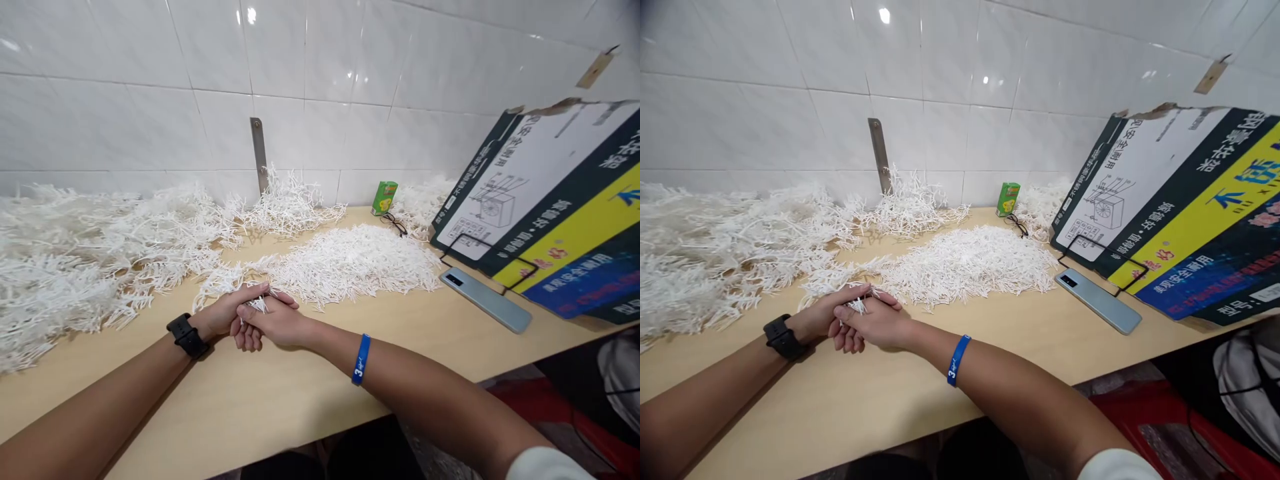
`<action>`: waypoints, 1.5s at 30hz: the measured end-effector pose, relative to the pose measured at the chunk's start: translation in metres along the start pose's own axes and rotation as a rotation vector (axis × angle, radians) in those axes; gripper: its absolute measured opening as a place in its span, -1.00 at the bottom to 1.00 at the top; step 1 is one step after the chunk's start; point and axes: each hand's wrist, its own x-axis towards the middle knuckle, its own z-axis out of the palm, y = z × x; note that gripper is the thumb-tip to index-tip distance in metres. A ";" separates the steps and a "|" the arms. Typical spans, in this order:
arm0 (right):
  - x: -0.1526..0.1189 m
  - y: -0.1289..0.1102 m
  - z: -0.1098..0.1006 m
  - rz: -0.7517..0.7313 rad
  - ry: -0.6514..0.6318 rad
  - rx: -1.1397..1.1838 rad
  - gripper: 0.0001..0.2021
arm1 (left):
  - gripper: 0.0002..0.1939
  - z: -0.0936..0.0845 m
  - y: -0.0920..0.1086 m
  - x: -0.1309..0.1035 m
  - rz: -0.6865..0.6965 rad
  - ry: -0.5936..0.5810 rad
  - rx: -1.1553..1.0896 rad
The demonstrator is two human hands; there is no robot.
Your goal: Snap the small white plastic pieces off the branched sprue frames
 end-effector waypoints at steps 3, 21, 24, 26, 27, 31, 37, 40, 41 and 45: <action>0.001 0.002 -0.001 0.005 0.033 0.009 -0.61 | -0.28 0.002 -0.001 0.001 0.020 0.050 -0.025; -0.032 -0.031 -0.004 0.068 0.165 -0.362 -0.62 | -0.29 0.022 0.002 -0.012 0.283 0.223 0.135; -0.075 -0.039 -0.006 0.042 0.220 -0.317 -0.75 | -0.39 0.048 0.005 -0.011 0.362 0.343 0.269; -0.109 -0.036 -0.007 0.054 0.299 -0.167 -0.76 | -0.36 0.073 0.004 0.000 0.415 0.320 0.256; -0.125 -0.031 -0.007 0.034 0.366 -0.095 -0.75 | -0.35 0.086 0.002 0.009 0.424 0.241 0.248; -0.166 -0.006 -0.008 -0.088 0.800 0.028 -0.75 | -0.31 0.125 -0.007 0.045 0.458 -0.087 0.312; -0.167 -0.005 -0.006 -0.103 0.705 -0.037 -0.73 | -0.35 0.115 -0.005 0.043 0.489 -0.044 0.451; -0.165 -0.009 -0.002 -0.117 0.702 -0.083 -0.67 | -0.34 0.107 -0.005 0.038 0.489 -0.042 0.369; -0.165 -0.009 -0.001 -0.114 0.710 -0.094 -0.65 | -0.34 0.107 -0.005 0.039 0.492 -0.052 0.352; -0.166 -0.003 -0.002 -0.128 0.761 -0.044 -0.61 | -0.39 0.107 -0.009 0.044 0.543 -0.071 0.336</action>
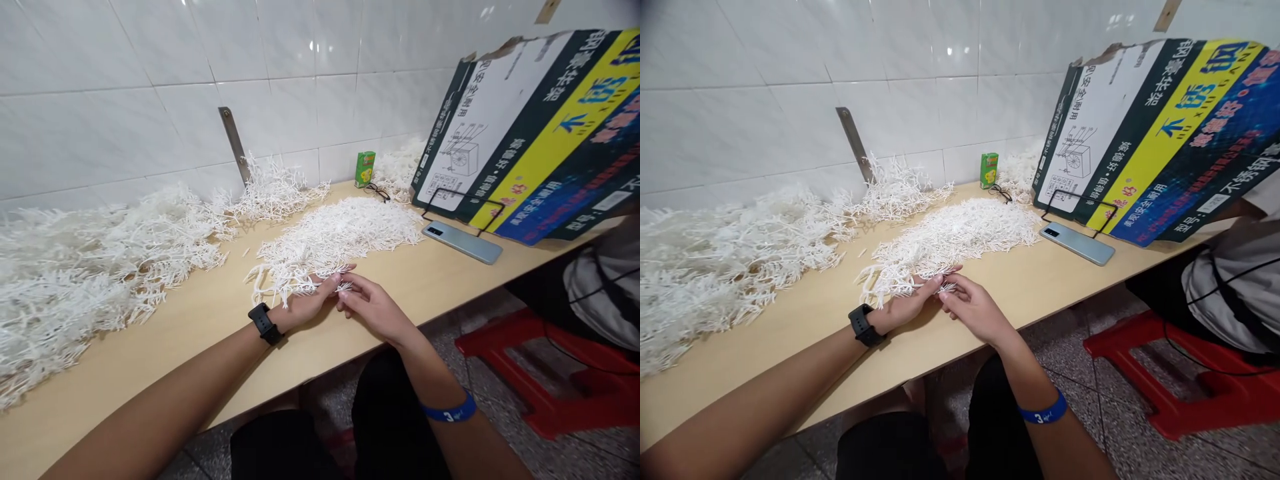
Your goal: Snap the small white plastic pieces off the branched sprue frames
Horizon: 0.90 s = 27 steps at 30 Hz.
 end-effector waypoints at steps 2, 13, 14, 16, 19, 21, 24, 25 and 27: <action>0.000 0.002 -0.002 -0.006 0.031 0.062 -0.61 | -0.41 0.001 -0.002 0.000 0.024 0.026 -0.021; 0.027 -0.023 0.009 0.121 -0.308 -0.131 -0.79 | -0.30 -0.005 -0.009 -0.007 -0.017 0.055 -0.026; 0.035 -0.024 0.015 0.130 -0.331 -0.136 -0.79 | -0.28 -0.008 -0.009 -0.007 -0.052 0.070 -0.103; 0.053 -0.023 0.032 0.130 -0.354 -0.134 -0.78 | -0.29 -0.018 -0.006 -0.009 -0.113 0.114 -0.309; 0.080 -0.013 0.065 0.038 -0.299 -0.080 -0.65 | -0.44 -0.041 -0.002 -0.011 -0.091 0.227 -0.530; 0.098 -0.002 0.087 -0.033 -0.253 -0.011 -0.61 | -0.54 -0.061 -0.001 -0.013 -0.032 0.321 -0.569; 0.116 0.012 0.108 -0.086 -0.223 0.025 -0.62 | -0.56 -0.086 -0.005 -0.016 -0.045 0.404 -0.515; 0.118 0.015 0.110 -0.071 -0.247 0.024 -0.63 | -0.55 -0.092 -0.007 -0.018 -0.082 0.391 -0.492; 0.119 0.016 0.109 -0.010 -0.315 0.005 -0.67 | -0.54 -0.098 -0.011 -0.019 -0.144 0.344 -0.478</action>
